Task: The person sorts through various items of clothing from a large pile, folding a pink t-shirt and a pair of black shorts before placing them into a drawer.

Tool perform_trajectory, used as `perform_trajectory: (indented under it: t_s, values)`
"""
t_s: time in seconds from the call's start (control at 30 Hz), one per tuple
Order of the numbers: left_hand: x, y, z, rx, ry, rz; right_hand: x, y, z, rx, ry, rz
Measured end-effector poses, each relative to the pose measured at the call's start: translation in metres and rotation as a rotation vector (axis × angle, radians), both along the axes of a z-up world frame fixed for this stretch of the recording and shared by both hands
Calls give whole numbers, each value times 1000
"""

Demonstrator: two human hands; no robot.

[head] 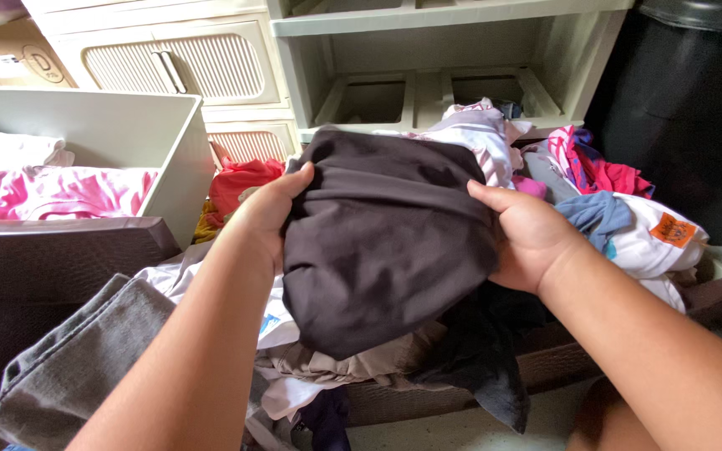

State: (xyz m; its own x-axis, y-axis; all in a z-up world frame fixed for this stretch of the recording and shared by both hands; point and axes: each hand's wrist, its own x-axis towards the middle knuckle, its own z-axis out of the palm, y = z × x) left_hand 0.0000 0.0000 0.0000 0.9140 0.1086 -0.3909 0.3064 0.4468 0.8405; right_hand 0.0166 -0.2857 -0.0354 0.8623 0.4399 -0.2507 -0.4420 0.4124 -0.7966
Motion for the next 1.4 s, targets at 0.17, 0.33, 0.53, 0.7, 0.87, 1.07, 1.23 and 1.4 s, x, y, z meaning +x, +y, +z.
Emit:
perform_trajectory:
  t_s: [0.17,0.33,0.53,0.7,0.87,1.07,1.23,1.4]
  values:
    - [0,-3,-13,-85,-87,23,-18,4,8,46,33,88]
    - [-9,-9,-6,-134,-68,-9,-21,-4,9,84,-95,87]
    - [-12,-12,-8,-209,-86,-52,-22,-4,1,149,-45,25]
    - [-9,-12,-11,-297,-177,-132,-22,-4,-1,160,-73,-6]
    - [-17,-20,1,-323,-200,-169,-19,-12,6,149,-157,-82]
    - [-32,-28,8,-137,-128,-138,-13,-22,12,245,-243,-17]
    - [-39,-38,4,-385,-179,-183,-9,-26,5,393,-164,103]
    - [-40,-34,6,-318,-175,-142,-5,-30,2,374,-159,109]
